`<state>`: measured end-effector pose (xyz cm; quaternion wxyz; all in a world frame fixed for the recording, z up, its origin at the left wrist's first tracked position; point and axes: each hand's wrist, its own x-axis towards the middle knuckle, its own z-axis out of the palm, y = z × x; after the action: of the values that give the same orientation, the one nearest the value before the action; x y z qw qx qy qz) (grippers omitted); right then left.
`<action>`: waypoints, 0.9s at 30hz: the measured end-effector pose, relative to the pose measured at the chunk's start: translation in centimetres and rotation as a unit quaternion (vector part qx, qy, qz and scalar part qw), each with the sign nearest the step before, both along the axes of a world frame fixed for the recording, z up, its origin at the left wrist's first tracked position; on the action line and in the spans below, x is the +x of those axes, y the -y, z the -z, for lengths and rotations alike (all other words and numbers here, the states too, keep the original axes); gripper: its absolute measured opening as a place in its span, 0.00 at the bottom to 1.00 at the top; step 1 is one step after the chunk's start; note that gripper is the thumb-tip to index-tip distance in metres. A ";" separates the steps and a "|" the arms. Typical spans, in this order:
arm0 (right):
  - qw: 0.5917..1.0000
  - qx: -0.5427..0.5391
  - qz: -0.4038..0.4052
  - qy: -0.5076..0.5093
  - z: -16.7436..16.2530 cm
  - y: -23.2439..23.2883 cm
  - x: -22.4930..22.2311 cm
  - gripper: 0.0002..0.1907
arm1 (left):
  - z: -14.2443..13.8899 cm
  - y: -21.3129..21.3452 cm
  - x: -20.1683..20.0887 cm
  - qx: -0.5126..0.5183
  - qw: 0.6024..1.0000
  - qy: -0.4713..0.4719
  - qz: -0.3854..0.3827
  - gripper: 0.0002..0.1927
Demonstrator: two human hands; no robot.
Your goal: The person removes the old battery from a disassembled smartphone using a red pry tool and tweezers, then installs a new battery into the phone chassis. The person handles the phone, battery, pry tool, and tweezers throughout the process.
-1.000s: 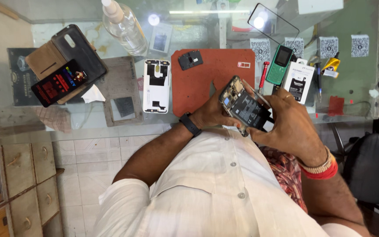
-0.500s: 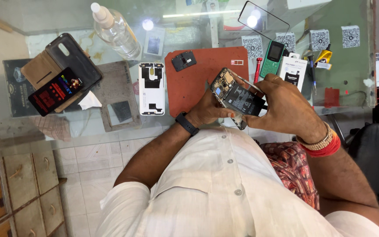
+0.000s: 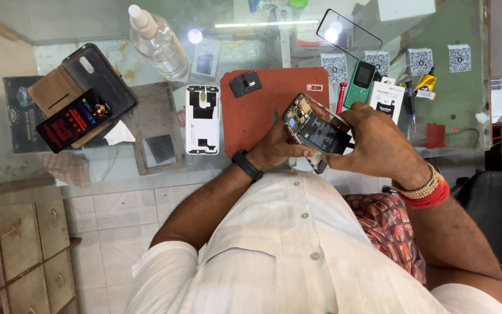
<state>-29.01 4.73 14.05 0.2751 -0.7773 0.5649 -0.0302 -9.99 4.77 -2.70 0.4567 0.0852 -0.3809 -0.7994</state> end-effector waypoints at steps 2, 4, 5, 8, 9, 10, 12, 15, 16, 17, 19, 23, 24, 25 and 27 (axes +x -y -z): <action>1.000 0.006 -0.005 -0.002 0.3 0.4 -0.1 0.26 | 0.0 -0.1 -0.1 0.012 1.000 -0.010 0.008 0.40; 1.000 0.010 -0.010 -0.003 0.3 0.7 -0.3 0.25 | 0.0 0.0 -0.2 0.016 1.000 -0.021 0.017 0.39; 1.000 0.011 -0.012 -0.003 0.3 0.7 -0.4 0.26 | 0.1 0.0 -0.3 0.016 1.000 -0.020 0.018 0.39; 0.999 0.028 -0.027 -0.004 0.0 1.1 -0.5 0.26 | 0.2 0.0 -0.4 0.018 1.000 -0.013 0.019 0.40; 0.999 0.036 -0.034 -0.005 0.0 1.3 -0.5 0.26 | 0.2 0.0 -0.4 0.018 1.000 -0.008 0.018 0.40; 0.998 0.033 -0.045 -0.010 -0.1 1.4 -0.5 0.25 | 0.2 0.0 -0.4 0.018 1.000 -0.002 0.016 0.40; 0.997 0.025 -0.069 -0.018 -0.3 1.8 -0.4 0.25 | 0.2 -0.1 -0.3 0.012 1.000 0.003 0.017 0.39; 0.994 0.055 -0.064 -0.067 -0.5 2.2 -0.5 0.24 | 0.0 0.0 -0.3 0.009 1.000 0.005 0.015 0.39; 0.994 0.057 -0.064 -0.066 -0.6 2.2 -0.5 0.25 | -0.1 -0.1 -0.3 0.010 1.000 0.005 0.014 0.39; 0.994 0.059 -0.063 -0.066 -0.6 2.3 -0.5 0.25 | -0.2 -0.1 -0.3 0.008 1.000 0.004 0.015 0.39; 0.994 0.061 -0.063 -0.061 -0.6 2.4 -0.5 0.25 | -0.4 -0.1 -0.3 0.004 1.000 0.001 0.016 0.38; 0.996 0.059 -0.061 -0.035 -0.7 2.4 -0.5 0.27 | -0.5 -0.1 -0.4 0.010 1.000 -0.006 0.021 0.38; 0.996 0.056 -0.062 -0.026 -0.7 2.4 -0.5 0.28 | -0.6 0.0 -0.5 0.009 1.000 -0.007 0.022 0.38; 0.996 0.057 -0.055 -0.029 -0.7 2.3 -0.5 0.28 | -0.6 0.0 -0.5 0.007 1.000 -0.008 0.022 0.38; 0.997 0.060 -0.039 -0.036 -0.7 1.8 -0.6 0.28 | -0.5 0.0 -0.5 0.014 0.999 -0.014 0.028 0.39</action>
<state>-29.58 2.92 14.73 0.3018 -0.7814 0.5446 0.0421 -10.46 4.81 -2.16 0.4384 0.0696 -0.3649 -0.8184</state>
